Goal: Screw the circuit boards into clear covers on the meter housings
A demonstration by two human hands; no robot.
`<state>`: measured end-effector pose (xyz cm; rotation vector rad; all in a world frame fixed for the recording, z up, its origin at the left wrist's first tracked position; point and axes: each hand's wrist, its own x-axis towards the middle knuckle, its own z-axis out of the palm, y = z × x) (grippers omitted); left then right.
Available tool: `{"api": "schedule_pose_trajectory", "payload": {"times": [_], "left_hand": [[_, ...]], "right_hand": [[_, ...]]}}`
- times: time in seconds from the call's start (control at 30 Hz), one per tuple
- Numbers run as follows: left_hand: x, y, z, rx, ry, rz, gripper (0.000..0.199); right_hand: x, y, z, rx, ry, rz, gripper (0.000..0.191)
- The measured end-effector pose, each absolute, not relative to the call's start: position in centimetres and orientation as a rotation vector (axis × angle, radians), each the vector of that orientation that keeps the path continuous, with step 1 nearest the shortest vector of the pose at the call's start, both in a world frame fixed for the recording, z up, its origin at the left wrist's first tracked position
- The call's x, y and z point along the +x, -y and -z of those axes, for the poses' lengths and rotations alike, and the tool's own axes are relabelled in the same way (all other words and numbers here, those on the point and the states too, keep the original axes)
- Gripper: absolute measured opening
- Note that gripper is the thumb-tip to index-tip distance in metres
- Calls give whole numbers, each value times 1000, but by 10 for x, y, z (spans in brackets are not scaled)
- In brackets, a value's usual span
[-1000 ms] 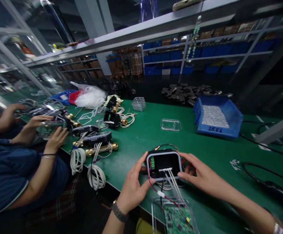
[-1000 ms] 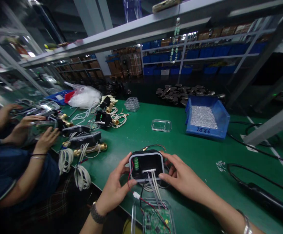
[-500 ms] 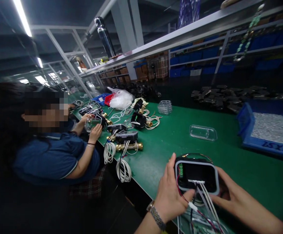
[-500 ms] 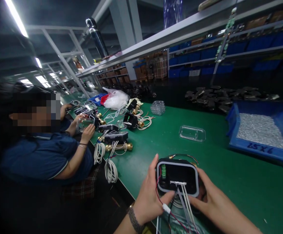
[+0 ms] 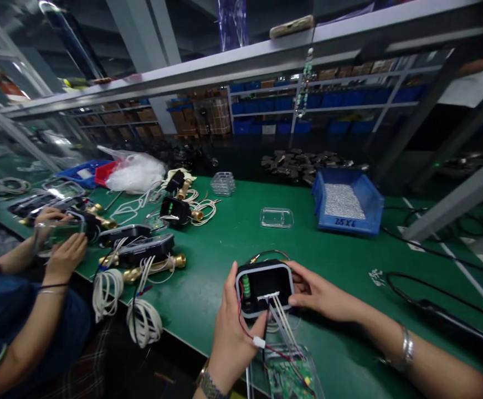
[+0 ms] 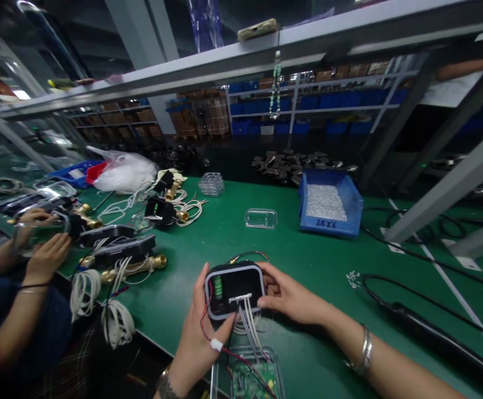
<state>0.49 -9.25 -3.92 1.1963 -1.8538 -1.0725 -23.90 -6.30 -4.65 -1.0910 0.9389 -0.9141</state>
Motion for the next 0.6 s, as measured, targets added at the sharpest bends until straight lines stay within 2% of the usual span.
{"api": "schedule_pose_trajectory", "payload": {"times": [0.1, 0.27, 0.43, 0.5, 0.6], "left_hand": [[4, 93, 36, 1212, 1839, 1090, 100], [4, 92, 36, 1214, 1815, 1111, 95], [21, 80, 45, 1278, 1789, 1079, 94], [37, 71, 51, 1313, 1782, 1041, 84], [68, 55, 61, 1307, 1811, 968, 56]], "right_hand": [[-247, 70, 44, -1118, -948, 889, 81], [-253, 77, 37, -1122, -965, 794, 69], [-254, 84, 24, -1107, -1057, 718, 66], [-252, 87, 19, -1097, -1133, 726, 60], [-246, 90, 17, -1089, -1258, 753, 56]]}}
